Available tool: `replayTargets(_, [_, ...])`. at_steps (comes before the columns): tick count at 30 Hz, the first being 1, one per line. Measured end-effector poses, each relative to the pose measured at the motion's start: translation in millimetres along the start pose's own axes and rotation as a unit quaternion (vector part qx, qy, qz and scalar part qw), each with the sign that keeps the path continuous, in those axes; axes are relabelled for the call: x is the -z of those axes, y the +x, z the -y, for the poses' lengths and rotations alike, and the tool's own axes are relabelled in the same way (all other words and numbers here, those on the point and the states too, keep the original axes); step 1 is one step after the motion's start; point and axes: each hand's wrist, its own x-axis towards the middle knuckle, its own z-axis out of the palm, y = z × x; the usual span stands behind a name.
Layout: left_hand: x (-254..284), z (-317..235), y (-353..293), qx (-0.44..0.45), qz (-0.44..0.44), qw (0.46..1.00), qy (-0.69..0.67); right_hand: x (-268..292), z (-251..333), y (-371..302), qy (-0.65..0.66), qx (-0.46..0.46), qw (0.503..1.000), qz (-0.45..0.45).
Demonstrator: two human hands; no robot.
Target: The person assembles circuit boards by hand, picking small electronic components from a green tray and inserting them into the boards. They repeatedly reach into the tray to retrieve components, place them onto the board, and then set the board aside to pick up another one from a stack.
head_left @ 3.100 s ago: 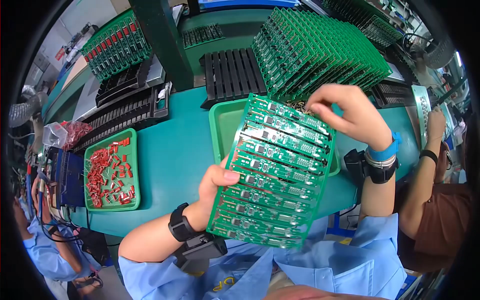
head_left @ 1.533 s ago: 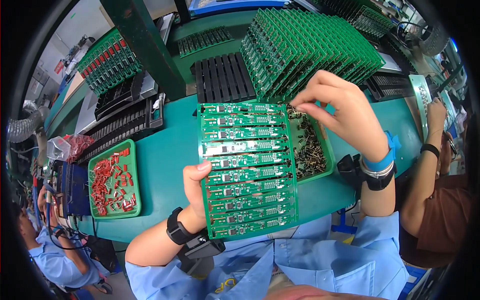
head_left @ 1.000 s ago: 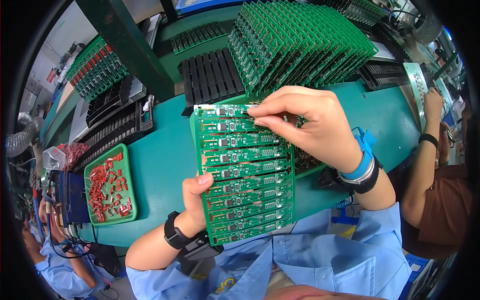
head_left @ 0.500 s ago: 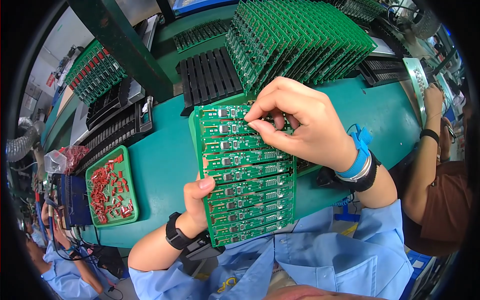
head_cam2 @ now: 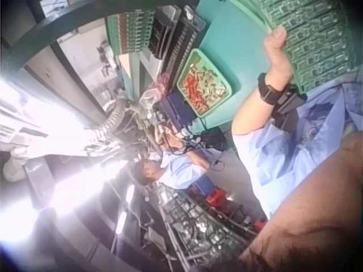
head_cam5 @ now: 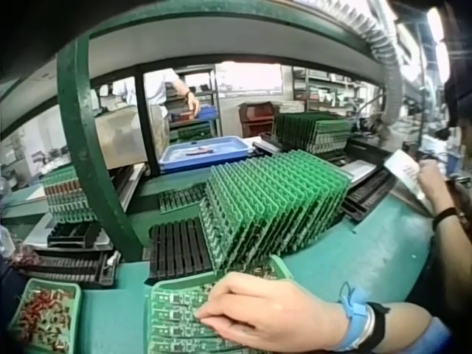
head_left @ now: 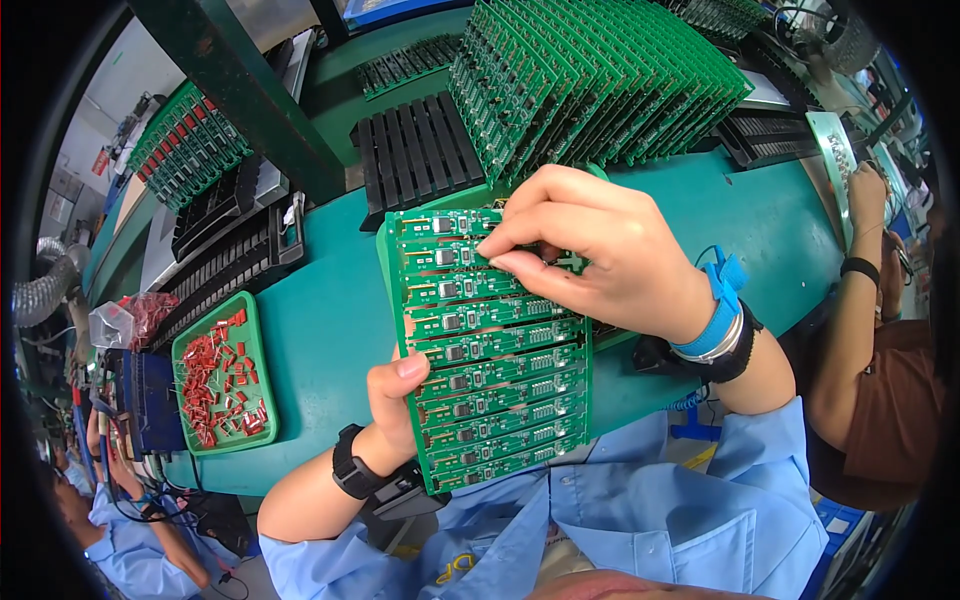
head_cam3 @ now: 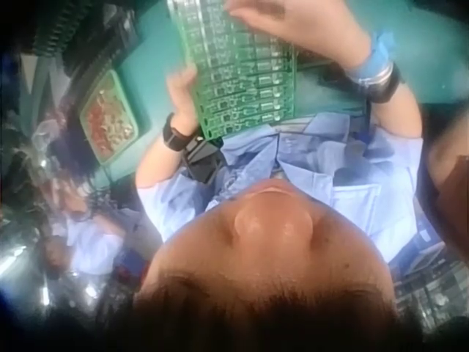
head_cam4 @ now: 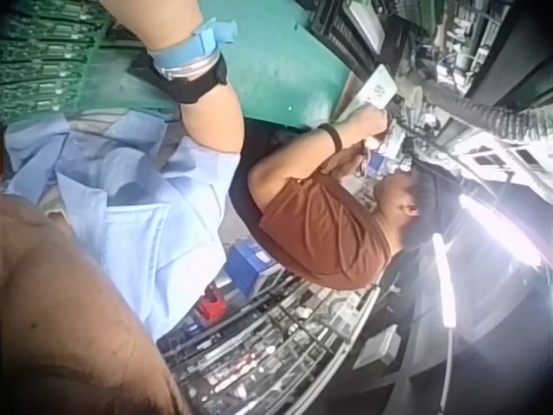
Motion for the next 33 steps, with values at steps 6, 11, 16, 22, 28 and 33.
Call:
replayTargets(6, [6, 1, 0, 0.003, 0.007, 1.0, -0.005, 6, 2, 3, 0.011, -0.047, 0.999, 0.014])
replayTargets(11, [6, 4, 0, -0.016, -0.001, 1.0, -0.013, 7, 1, 2, 0.023, -0.066, 0.997, 0.028])
replayTargets(16, [7, 4, 0, 0.001, 0.003, 1.0, -0.004, 7, -3, -1, 0.007, -0.03, 0.999, 0.035])
replayTargets(22, [7, 6, 4, -0.037, 0.0, 0.998, -0.047, 6, 4, -1, -0.217, 0.092, 0.97, 0.066])
replayTargets(28, [17, 8, 9, -0.042, -0.013, 0.995, -0.09, 4, 10, -2, -0.306, 0.076, 0.947, 0.057])
replayTargets(33, [25, 2, 5, -0.094, 0.034, 0.984, -0.15, 23, 9, 3, -0.25, -0.022, 0.965, 0.079])
